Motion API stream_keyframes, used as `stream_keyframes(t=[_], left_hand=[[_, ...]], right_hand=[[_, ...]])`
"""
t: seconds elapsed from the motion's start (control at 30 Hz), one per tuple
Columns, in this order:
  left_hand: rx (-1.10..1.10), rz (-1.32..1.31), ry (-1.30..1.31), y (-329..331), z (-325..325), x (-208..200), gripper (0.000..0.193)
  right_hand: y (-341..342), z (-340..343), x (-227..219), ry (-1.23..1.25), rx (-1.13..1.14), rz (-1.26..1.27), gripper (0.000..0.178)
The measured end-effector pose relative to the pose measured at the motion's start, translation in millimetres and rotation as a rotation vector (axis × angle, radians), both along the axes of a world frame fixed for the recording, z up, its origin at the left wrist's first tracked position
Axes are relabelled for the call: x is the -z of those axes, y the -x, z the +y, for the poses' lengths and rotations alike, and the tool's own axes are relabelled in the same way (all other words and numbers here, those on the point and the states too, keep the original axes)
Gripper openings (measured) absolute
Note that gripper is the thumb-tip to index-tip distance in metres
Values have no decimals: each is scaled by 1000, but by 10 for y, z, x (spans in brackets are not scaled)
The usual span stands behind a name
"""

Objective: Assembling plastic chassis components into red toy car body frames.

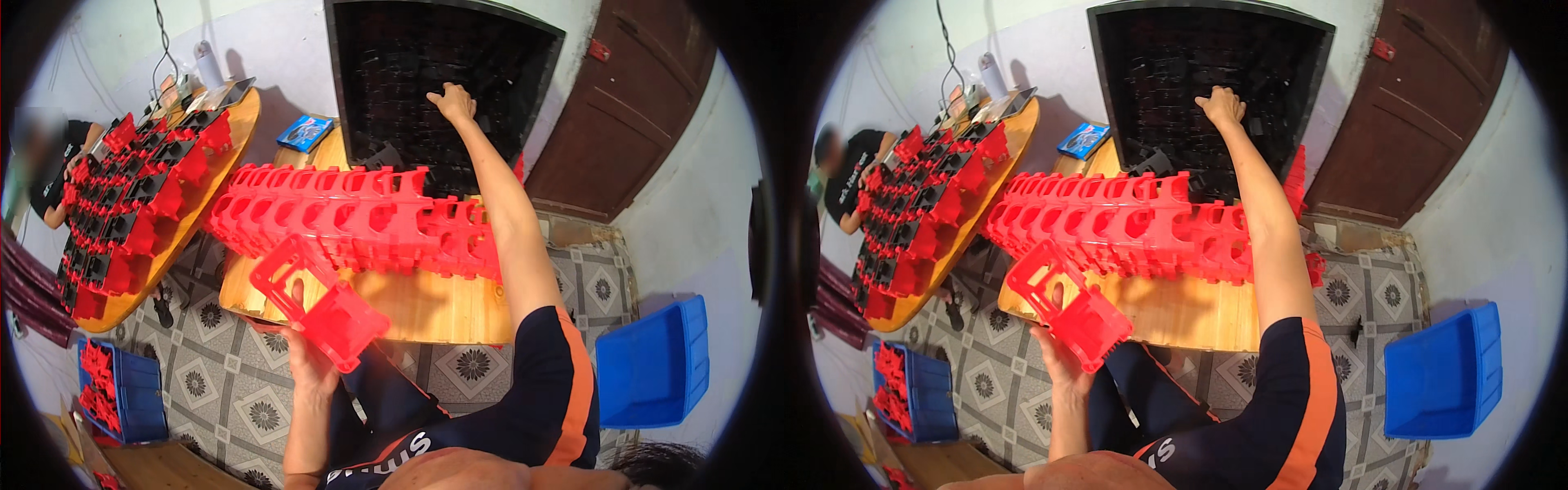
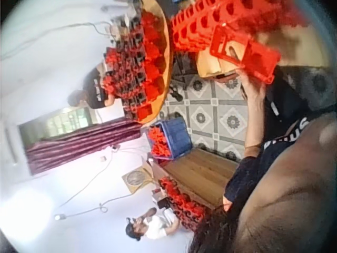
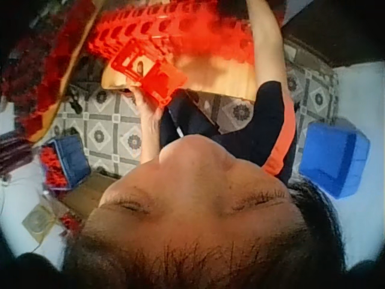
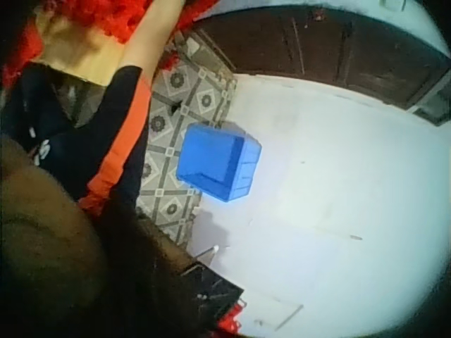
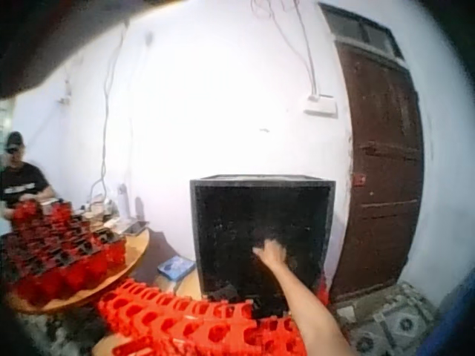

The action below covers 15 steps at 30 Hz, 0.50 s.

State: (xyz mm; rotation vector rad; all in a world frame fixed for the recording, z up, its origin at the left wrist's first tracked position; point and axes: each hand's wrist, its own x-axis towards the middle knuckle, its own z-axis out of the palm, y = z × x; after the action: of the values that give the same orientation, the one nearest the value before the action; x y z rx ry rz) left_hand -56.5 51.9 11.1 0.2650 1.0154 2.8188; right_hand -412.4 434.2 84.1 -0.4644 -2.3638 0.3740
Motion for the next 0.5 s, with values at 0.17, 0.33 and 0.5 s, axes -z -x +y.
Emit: stream_keyframes(t=[0.17,0.33,0.5], left_hand=[[-35,-133,91,-118,-70,12,93],[49,-158,81,-84,-11,-7,93],[56,-159,32,-111,12,117,92]], right_hand=[[264,51,-117,-109,0,-297,48],[307,187,-158,49,-68,-236,29],[21,179,-207,104,-34,4,25]])
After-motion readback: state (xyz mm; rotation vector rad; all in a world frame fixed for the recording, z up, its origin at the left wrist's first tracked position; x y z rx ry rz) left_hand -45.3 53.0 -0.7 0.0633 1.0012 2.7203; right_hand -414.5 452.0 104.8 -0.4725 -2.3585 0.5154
